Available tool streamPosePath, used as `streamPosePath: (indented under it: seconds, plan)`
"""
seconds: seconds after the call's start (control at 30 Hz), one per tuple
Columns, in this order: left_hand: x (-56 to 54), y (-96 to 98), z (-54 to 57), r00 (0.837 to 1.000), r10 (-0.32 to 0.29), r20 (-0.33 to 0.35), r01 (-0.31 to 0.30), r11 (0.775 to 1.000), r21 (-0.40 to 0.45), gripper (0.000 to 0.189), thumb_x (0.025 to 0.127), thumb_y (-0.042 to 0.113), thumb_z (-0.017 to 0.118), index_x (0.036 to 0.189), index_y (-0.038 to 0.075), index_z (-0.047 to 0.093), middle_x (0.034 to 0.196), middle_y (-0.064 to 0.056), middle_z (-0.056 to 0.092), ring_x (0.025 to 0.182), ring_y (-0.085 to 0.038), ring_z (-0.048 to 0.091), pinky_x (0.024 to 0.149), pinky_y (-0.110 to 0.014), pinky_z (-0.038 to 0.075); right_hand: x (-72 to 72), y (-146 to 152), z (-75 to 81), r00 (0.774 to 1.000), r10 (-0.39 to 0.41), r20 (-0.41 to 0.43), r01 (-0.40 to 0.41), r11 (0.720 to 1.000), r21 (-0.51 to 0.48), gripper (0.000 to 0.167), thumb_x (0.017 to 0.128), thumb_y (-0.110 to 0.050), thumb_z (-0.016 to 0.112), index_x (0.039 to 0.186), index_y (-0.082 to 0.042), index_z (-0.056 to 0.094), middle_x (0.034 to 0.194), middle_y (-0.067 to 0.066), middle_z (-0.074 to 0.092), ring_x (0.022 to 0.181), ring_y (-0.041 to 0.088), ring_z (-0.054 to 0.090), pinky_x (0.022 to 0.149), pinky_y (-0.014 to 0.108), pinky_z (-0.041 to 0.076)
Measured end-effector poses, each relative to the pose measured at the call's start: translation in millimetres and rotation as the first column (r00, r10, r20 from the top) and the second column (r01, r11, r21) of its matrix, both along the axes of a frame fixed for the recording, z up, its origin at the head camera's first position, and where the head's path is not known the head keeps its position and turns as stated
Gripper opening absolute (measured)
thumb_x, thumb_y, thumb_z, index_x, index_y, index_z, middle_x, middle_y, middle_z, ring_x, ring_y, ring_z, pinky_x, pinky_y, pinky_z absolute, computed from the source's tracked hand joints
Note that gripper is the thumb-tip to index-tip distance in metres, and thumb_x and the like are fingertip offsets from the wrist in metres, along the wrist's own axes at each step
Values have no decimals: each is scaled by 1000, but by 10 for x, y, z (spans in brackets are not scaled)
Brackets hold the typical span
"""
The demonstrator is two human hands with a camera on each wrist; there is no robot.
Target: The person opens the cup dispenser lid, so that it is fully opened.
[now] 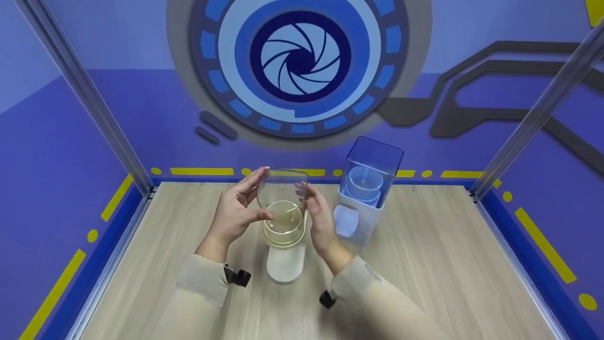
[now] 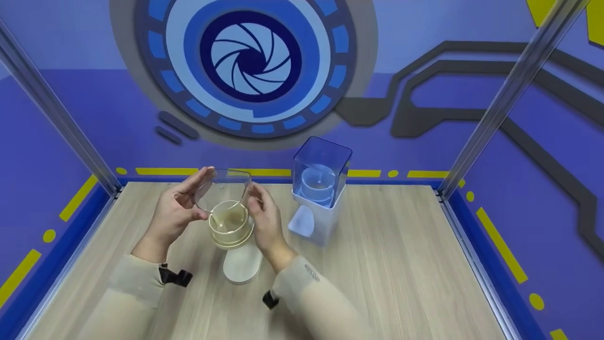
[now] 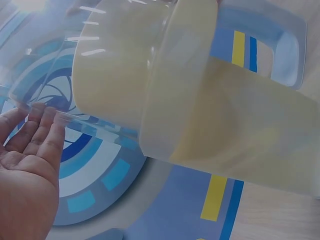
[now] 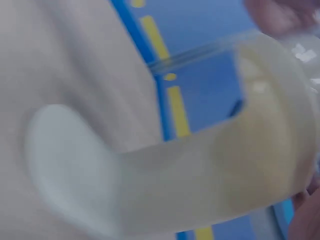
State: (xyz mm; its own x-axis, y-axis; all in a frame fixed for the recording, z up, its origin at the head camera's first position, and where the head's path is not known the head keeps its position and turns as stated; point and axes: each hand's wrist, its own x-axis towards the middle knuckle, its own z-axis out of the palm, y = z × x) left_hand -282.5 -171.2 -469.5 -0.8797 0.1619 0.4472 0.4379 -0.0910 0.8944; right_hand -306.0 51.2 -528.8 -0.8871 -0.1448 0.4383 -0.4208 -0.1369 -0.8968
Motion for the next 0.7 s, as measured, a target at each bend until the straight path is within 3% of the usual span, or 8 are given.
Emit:
streamPosePath:
  seconds: [0.17,0.27,0.37,0.53,0.7]
  plan:
    - [12,-21,-11,1000,11,14,-11,1000,-11,137,62,65,97,168,-5,46,175,-25,48,161,-13,53,134,-30,42,294,-65,-173,999,-37,-40,39,998,58,138,87,-85,79,174,6,23,177,29,34,162,51,37,139,69,28]
    - [9,-21,-5,999,26,25,-26,999,-22,137,62,67,96,168,-4,46,175,-24,49,162,-16,52,132,-26,44,383,-132,-164,996,-87,-37,92,983,160,151,77,-77,94,179,0,13,185,23,24,172,48,25,143,70,21]
    - [-1,-13,-3,999,31,31,-30,999,-26,138,62,68,95,168,-4,46,175,-25,49,164,-22,51,130,-23,46,425,-204,-119,985,-170,-32,173,951,256,158,71,-68,102,181,-2,10,187,20,22,174,43,25,142,67,27]
    - [-22,0,-18,999,19,26,-18,1000,-20,139,62,68,95,169,-5,44,175,-24,49,166,-34,47,131,-24,46,424,-262,-73,950,-299,-92,312,887,339,149,70,-50,108,177,5,20,178,23,40,164,41,42,135,62,42]
    - [20,-15,-7,999,31,21,-31,999,-37,138,63,67,96,169,-4,45,175,-22,50,166,-37,46,135,-39,43,389,-225,-83,955,-280,-102,298,894,335,142,67,-45,110,174,0,29,170,19,49,158,39,50,131,57,49]
